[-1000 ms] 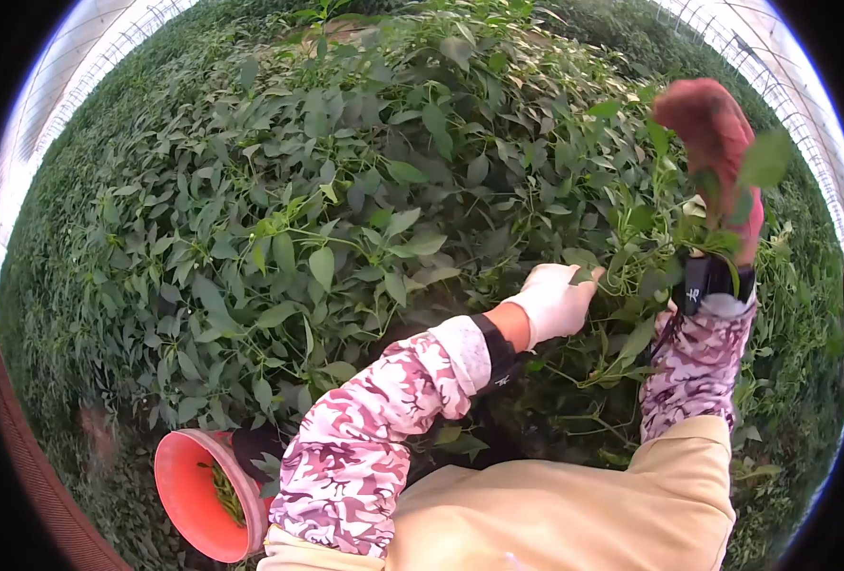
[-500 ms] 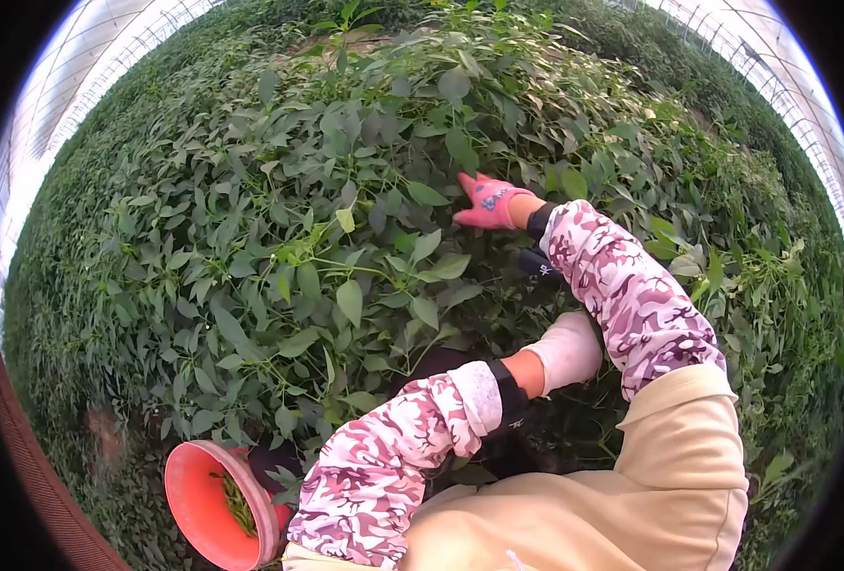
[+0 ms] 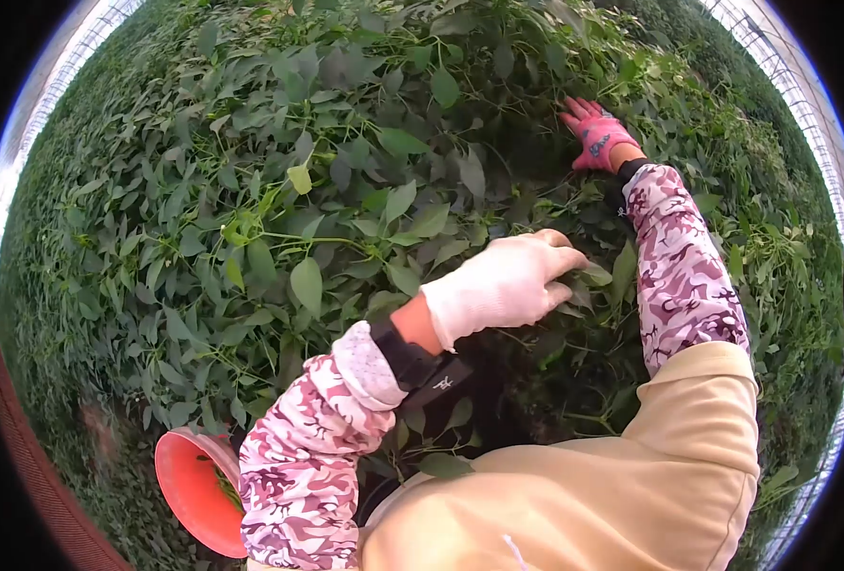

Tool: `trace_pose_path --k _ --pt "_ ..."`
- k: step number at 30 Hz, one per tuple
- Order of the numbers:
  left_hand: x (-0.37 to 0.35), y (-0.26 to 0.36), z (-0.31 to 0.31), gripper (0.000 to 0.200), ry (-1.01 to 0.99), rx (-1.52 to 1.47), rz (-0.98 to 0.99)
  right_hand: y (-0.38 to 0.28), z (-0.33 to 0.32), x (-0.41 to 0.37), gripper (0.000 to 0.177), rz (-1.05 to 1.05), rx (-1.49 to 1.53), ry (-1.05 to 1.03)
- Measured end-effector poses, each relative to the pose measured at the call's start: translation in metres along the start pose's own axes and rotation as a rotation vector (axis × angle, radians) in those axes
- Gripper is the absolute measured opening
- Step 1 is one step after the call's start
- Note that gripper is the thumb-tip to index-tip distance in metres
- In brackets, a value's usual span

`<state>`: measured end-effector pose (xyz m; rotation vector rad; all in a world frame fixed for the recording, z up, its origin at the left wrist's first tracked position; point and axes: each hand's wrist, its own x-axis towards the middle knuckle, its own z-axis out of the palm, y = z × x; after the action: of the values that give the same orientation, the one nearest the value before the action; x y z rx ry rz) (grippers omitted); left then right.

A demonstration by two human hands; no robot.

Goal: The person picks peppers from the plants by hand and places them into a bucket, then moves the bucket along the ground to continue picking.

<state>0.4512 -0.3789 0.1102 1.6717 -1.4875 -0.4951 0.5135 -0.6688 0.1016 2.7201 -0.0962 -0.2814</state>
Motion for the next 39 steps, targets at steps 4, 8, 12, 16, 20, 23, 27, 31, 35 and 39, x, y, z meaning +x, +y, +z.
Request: trace_pose_path --k 4,8,12,16,20,23,27,31,35,39 --pt "-0.024 -0.024 -0.023 0.034 0.083 0.054 -0.120 0.005 0.008 -0.006 0.086 -0.140 0.035 0.141" --pt "-0.027 -0.035 -0.039 0.040 0.190 0.033 -0.320 -0.014 0.017 -0.007 0.093 -0.290 -0.007 0.262" --pt "-0.032 -0.064 -0.036 0.044 0.160 0.040 -0.387 -0.039 0.036 -0.003 0.061 -0.456 -0.285 0.451" --pt "-0.042 -0.070 -0.038 0.045 0.058 -0.078 -0.699 -0.087 0.062 -0.021 0.049 -0.592 0.169 -0.006" --pt "-0.048 -0.071 -0.042 0.042 0.164 0.098 -0.479 -0.078 0.047 -0.042 0.052 -0.377 0.086 -0.287" --pt "-0.056 -0.074 -0.051 0.042 0.165 0.403 -0.576 -0.078 0.010 -0.046 0.051 -0.093 0.160 -0.662" --pt "-0.060 -0.067 -0.046 0.041 0.097 0.799 -0.714 -0.040 0.052 -0.035 0.059 -0.021 0.434 -0.267" --pt "-0.066 -0.067 -0.044 0.050 0.163 0.885 -0.784 -0.015 0.051 -0.010 0.066 0.150 0.712 0.074" --pt "-0.074 -0.062 -0.052 0.051 0.148 0.899 -0.875 0.031 0.059 0.018 0.072 0.341 0.647 0.238" --pt "-0.085 -0.066 -0.055 0.049 0.225 0.928 -0.826 0.053 0.031 0.010 0.071 0.486 0.710 0.387"
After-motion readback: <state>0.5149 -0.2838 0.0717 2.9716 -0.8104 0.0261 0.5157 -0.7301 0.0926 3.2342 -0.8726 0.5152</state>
